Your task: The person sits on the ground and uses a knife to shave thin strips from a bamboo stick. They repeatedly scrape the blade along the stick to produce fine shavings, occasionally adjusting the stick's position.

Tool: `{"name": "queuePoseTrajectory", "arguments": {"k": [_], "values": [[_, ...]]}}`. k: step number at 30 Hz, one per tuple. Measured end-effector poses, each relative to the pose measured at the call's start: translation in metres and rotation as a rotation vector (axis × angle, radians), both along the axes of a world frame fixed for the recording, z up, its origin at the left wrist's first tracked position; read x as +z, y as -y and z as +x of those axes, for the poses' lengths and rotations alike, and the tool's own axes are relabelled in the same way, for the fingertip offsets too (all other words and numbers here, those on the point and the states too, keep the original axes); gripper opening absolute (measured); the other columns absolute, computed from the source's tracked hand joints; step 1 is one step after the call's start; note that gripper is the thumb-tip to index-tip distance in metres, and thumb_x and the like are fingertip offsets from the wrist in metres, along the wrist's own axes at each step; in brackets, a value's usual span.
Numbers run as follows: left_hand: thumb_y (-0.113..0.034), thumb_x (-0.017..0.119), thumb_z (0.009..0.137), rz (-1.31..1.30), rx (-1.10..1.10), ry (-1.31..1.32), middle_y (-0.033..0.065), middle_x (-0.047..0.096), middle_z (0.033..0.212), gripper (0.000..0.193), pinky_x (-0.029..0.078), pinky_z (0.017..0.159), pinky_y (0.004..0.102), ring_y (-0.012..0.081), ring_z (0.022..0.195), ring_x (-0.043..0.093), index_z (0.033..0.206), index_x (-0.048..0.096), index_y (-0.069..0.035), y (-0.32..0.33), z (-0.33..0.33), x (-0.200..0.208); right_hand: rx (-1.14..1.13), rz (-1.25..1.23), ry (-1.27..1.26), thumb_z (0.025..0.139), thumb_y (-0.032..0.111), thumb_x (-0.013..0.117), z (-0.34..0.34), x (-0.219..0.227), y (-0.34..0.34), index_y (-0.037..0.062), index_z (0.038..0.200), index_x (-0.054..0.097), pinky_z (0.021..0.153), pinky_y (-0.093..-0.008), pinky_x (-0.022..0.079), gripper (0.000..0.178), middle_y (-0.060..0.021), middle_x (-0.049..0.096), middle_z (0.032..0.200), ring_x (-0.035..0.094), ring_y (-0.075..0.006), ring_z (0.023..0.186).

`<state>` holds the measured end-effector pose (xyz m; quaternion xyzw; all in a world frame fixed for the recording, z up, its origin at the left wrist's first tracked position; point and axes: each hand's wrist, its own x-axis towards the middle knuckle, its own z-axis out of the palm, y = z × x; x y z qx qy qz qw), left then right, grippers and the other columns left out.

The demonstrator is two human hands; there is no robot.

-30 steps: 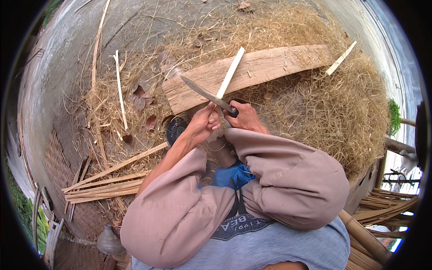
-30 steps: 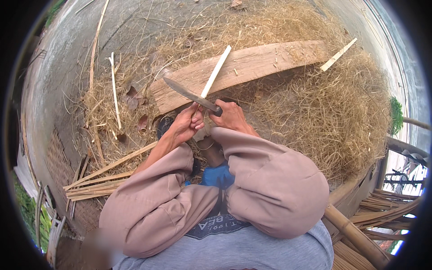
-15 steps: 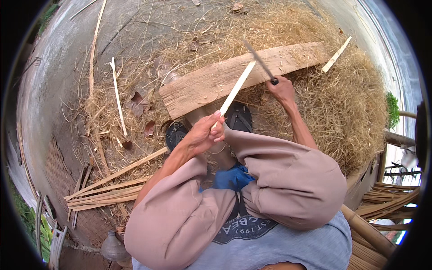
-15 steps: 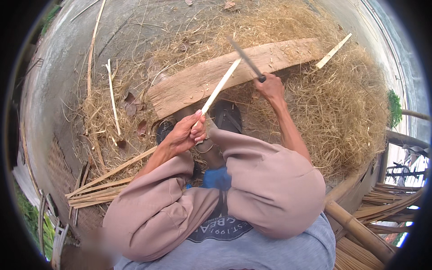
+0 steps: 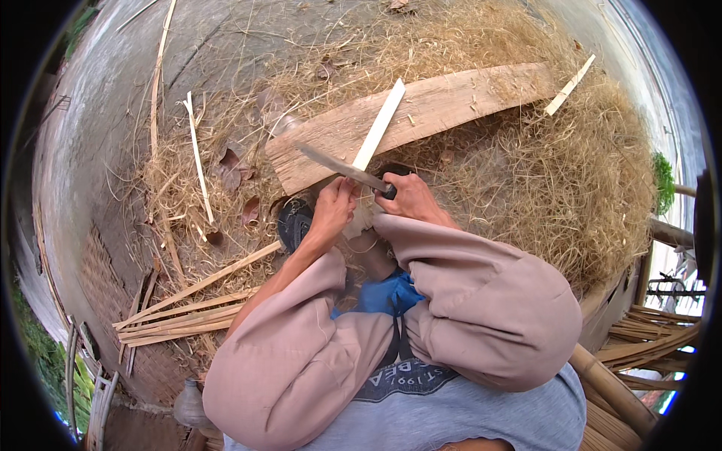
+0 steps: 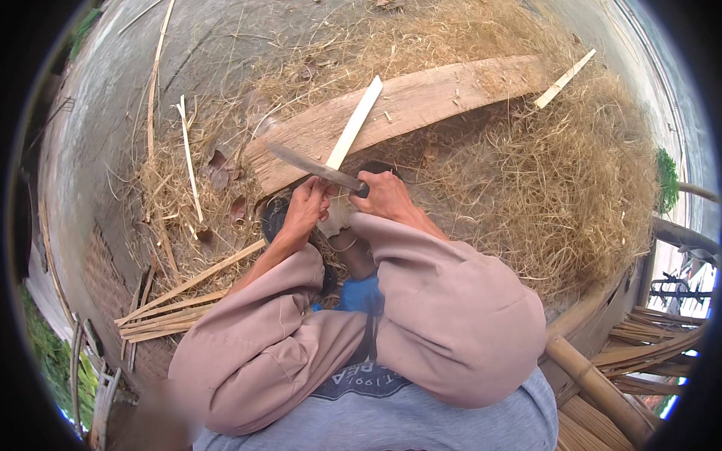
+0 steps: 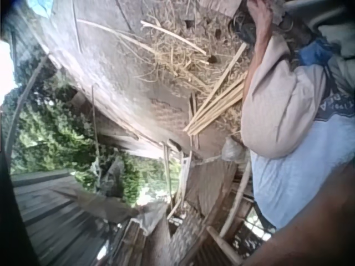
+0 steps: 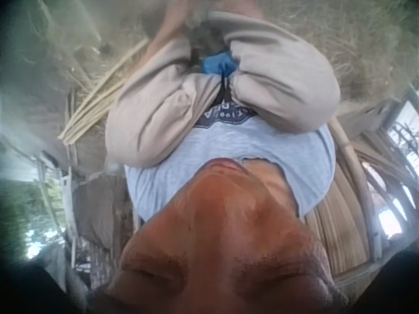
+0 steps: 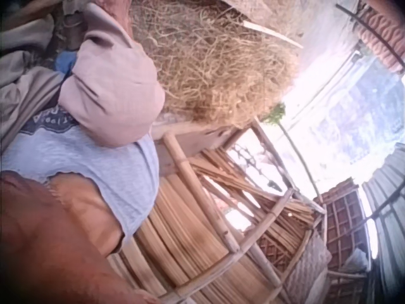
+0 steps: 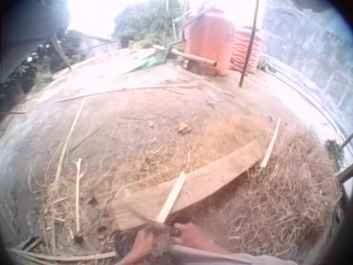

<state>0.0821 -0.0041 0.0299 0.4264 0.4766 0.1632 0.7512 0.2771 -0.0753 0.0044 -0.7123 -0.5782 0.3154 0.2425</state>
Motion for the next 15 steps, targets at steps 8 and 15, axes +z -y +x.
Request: {"name": "queuePoseTrajectory", "arguments": {"k": [8,15], "values": [[-0.035,0.049,0.112,-0.207,0.017,0.252,-0.0054,0.039,0.066,0.034,0.035,0.053,0.0255,0.0061,0.054,0.034,0.103,0.055,-0.003,-0.004,0.004,-0.002,-0.021,0.060,0.269,0.080,0.035,0.076,0.010,0.017,-0.009,0.0100,0.086,0.065,0.065,-0.0510,0.054,0.028,-0.0141,0.071,0.080,0.071,-0.0398,0.077],[-0.039,0.048,0.111,-0.217,0.016,0.349,-0.0052,0.038,0.064,0.036,0.034,0.053,0.0253,0.0063,0.054,0.033,0.100,0.055,-0.005,-0.002,-0.006,0.012,-0.188,-0.052,0.368,0.084,0.036,0.073,0.061,0.009,-0.020,0.0121,0.089,0.066,0.062,-0.0468,0.055,0.026,-0.0142,0.068,0.070,0.071,-0.0366,0.071]]}}
